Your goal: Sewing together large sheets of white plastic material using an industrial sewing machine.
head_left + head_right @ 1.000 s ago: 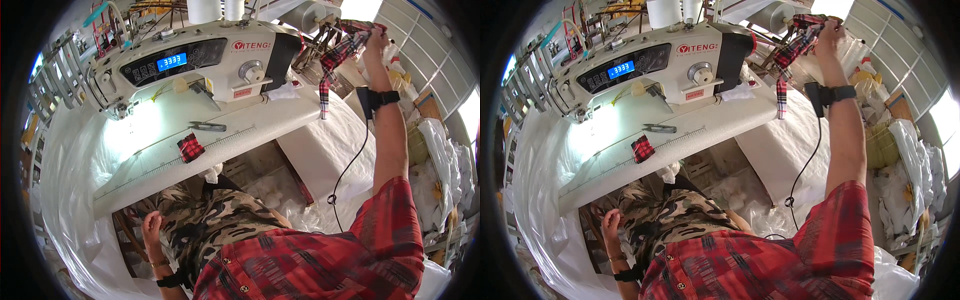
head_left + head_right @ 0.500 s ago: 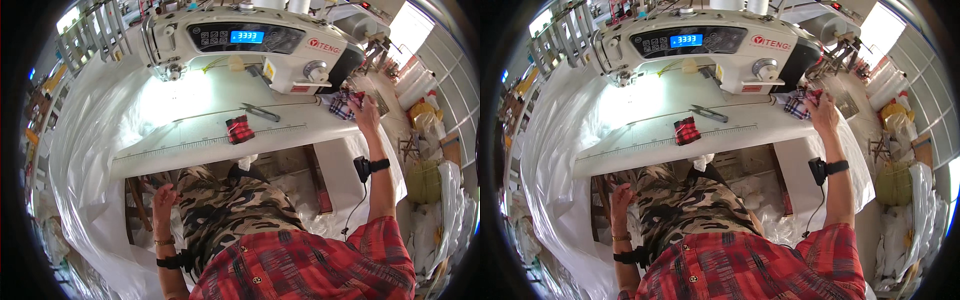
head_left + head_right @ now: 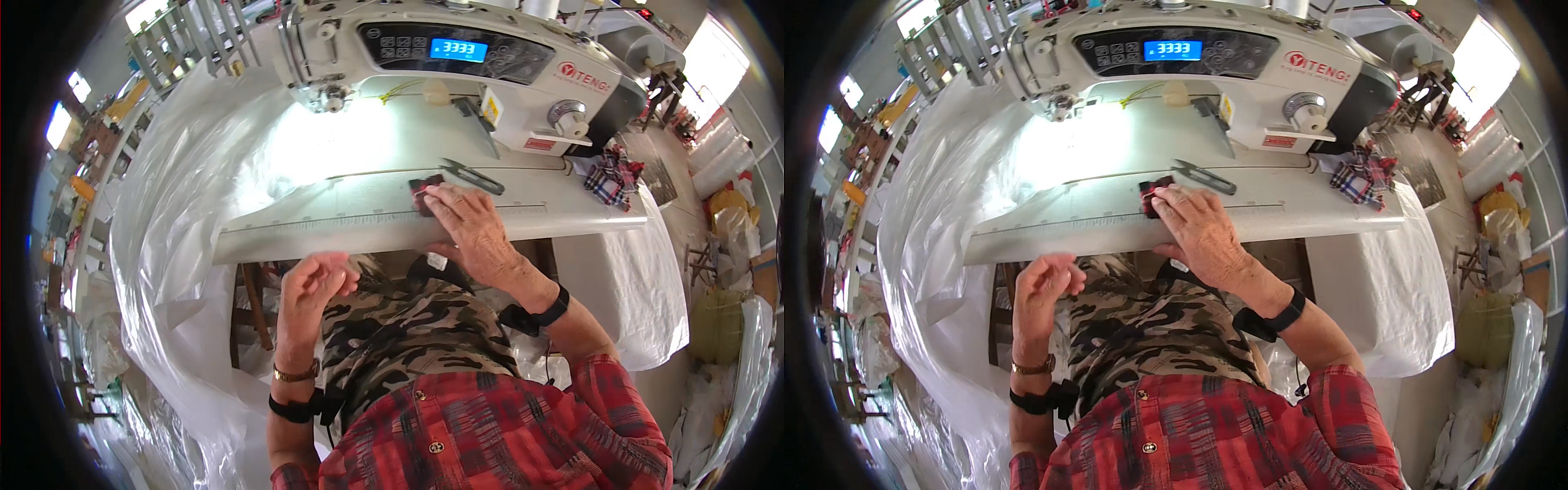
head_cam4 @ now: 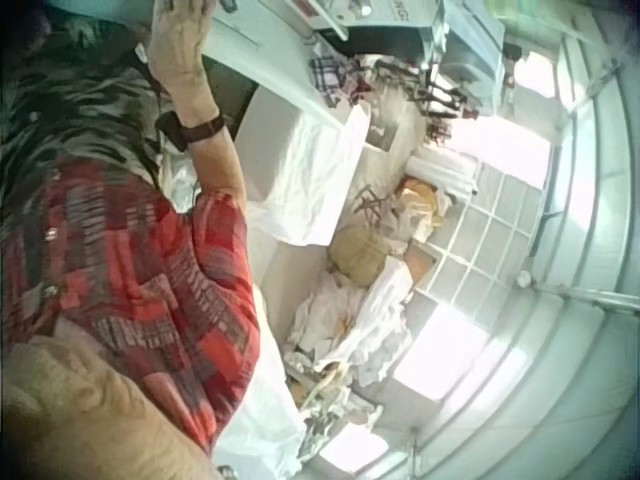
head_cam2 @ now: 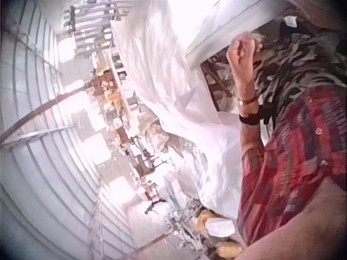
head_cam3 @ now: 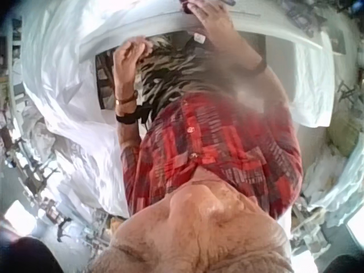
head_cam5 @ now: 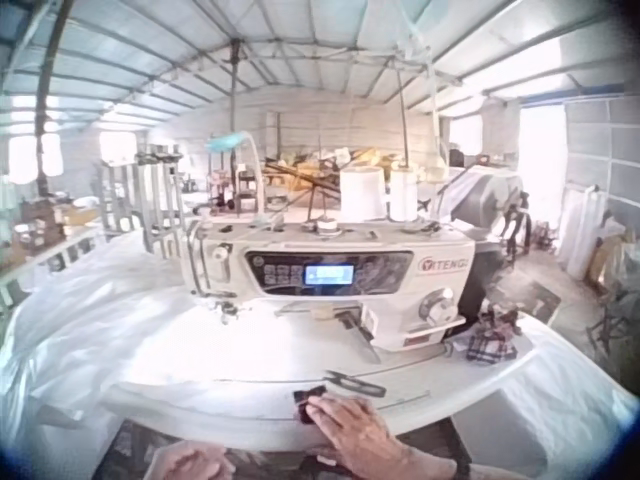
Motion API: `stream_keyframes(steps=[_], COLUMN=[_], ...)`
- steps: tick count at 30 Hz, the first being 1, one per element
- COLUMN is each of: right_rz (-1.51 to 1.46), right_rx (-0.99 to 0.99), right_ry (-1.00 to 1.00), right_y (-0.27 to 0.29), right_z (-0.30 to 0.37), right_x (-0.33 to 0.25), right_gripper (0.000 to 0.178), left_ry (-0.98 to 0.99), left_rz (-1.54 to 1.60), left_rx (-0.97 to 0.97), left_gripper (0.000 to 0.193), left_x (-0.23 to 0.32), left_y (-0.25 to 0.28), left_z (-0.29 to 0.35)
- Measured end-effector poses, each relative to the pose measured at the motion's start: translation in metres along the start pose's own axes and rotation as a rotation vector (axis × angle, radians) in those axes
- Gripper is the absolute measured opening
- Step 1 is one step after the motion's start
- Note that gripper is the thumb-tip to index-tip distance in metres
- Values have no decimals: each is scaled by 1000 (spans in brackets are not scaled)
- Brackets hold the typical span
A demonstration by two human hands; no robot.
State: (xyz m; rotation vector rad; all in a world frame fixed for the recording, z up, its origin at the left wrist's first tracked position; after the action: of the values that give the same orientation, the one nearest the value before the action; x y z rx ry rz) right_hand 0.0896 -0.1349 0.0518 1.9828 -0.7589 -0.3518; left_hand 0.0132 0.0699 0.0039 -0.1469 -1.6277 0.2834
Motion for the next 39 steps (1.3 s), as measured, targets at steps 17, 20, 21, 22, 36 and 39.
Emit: stream_keyframes(steps=[17,20,21,22,36,39], right_rz=[-780,-761,-716,-588,-444,-478], right_rx=[204,395,561,682,305,87], right_ry=[-515,-479,-440,-297,357,340], right_y=[10,31,46,67,46,37], right_z=[14,7,6,-5,0,-10], right_x=[-14,-28,-32,-47,-161,-172], right_gripper=[6,8,8,14,30,22], left_ry=[-65,-96,-101,-93,-248,-378], left_rz=[918,991,1050,1112,1033,889], left_rx=[203,264,310,299,326,345], left_gripper=[15,17,18,16,15,14], left_x=[17,13,7,0,-4,17], left_y=[-18,-14,-9,-8,10,23], left_z=[-71,-74,-73,-77,-74,-62])
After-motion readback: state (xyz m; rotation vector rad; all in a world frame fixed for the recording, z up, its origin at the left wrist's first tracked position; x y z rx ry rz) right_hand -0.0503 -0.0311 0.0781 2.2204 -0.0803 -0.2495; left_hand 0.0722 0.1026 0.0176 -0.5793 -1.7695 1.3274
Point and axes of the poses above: each hand's wrist, its own z-axis away from the middle knuckle, its own y-axis out of the back of the hand, x = y × z, the point moved 9 cm from there along -z, towards the middle knuckle, and after that the axes turned 11 degrees about z, right-handed, at the moved point
